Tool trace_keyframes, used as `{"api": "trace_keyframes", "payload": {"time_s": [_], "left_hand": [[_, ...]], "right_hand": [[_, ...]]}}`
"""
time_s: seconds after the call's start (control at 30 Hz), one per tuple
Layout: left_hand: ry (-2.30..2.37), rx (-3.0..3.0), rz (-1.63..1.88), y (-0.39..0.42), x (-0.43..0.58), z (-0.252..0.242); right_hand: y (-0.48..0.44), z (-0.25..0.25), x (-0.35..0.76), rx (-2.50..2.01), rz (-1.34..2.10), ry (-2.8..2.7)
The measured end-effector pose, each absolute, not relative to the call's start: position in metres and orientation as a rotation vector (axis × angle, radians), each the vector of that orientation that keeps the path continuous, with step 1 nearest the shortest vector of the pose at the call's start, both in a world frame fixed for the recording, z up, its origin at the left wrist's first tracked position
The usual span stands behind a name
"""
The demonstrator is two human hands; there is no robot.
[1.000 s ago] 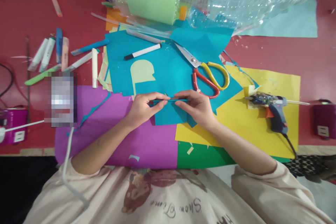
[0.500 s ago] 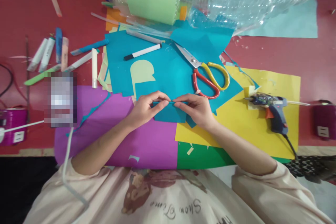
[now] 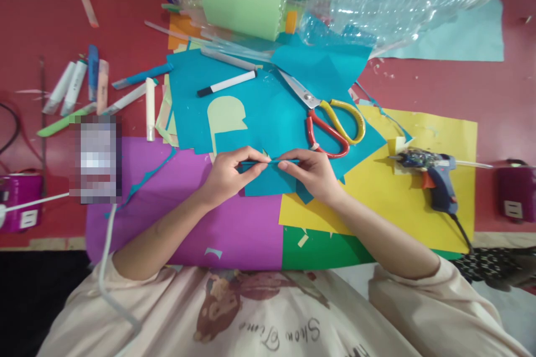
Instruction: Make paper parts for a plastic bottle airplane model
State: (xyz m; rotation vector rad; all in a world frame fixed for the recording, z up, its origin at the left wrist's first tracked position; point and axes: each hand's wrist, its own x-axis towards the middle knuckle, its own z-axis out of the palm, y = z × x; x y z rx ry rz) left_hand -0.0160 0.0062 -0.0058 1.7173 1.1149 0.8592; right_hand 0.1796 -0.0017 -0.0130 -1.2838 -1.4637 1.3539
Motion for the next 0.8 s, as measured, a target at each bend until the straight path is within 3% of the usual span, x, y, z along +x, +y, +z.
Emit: {"api": "trace_keyframes", "payload": {"time_s": [0.33,0.8], "left_hand": [[1.138,1.701,0.679,0.0092,-0.0158,-0.0029],[1.133,1.737,0.879,0.0057,-0.0146,-0.0045]], "right_hand": [[-0.0014,-0.0101,0.1806,-1.322,1.322,-1.436],[0.0018,-0.0093,0.18,-1.357,1.428,-1.369]]}}
